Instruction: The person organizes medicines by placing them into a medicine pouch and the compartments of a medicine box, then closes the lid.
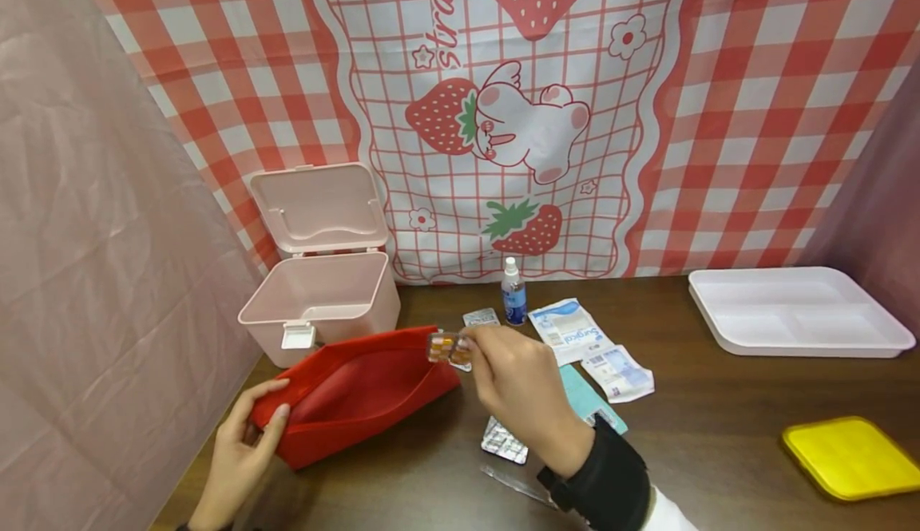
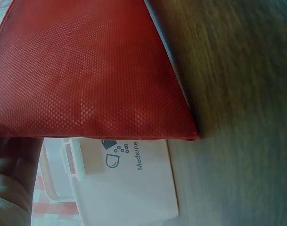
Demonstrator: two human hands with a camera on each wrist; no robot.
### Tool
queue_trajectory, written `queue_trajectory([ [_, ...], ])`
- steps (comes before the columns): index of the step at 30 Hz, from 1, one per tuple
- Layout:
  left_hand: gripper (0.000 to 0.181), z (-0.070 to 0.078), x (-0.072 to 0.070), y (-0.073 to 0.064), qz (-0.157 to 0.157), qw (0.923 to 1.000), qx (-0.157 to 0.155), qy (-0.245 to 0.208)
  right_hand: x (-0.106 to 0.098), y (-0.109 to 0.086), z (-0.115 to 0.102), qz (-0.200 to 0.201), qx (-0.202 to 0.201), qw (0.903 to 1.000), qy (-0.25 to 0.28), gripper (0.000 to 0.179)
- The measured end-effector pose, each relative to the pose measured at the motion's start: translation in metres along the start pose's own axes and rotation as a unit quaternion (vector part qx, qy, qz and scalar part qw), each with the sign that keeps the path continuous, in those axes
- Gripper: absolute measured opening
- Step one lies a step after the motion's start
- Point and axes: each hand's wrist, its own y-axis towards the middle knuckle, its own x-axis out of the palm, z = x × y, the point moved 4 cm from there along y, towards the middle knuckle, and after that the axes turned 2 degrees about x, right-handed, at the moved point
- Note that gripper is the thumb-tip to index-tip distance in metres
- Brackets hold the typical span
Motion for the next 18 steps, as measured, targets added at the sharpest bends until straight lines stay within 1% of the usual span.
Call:
queue_trajectory([
  [5,0.041,-0.002,-0.001,0.000,0.003,1.0000,-0.002,0.001,0.016,0.009,-0.011,-0.015,-0.008,0.9992,0.035,0.009],
  [13,0.042,-0.002,0.001,-0.001,0.003,1.0000,0.006,-0.004,0.052,0.012,-0.017,-0.069,-0.005,0.9952,0.069,0.009],
  [15,0.042,-0.001,0.001,-0.001,0.003,1.0000,0.004,-0.007,0.060,0.012,-0.018,-0.090,-0.004,0.9936,0.068,0.009],
  [18,0.041,0.000,0.001,0.000,0.002,1.0000,-0.005,-0.007,0.070,0.010,-0.019,-0.122,-0.013,0.9919,0.034,0.010],
])
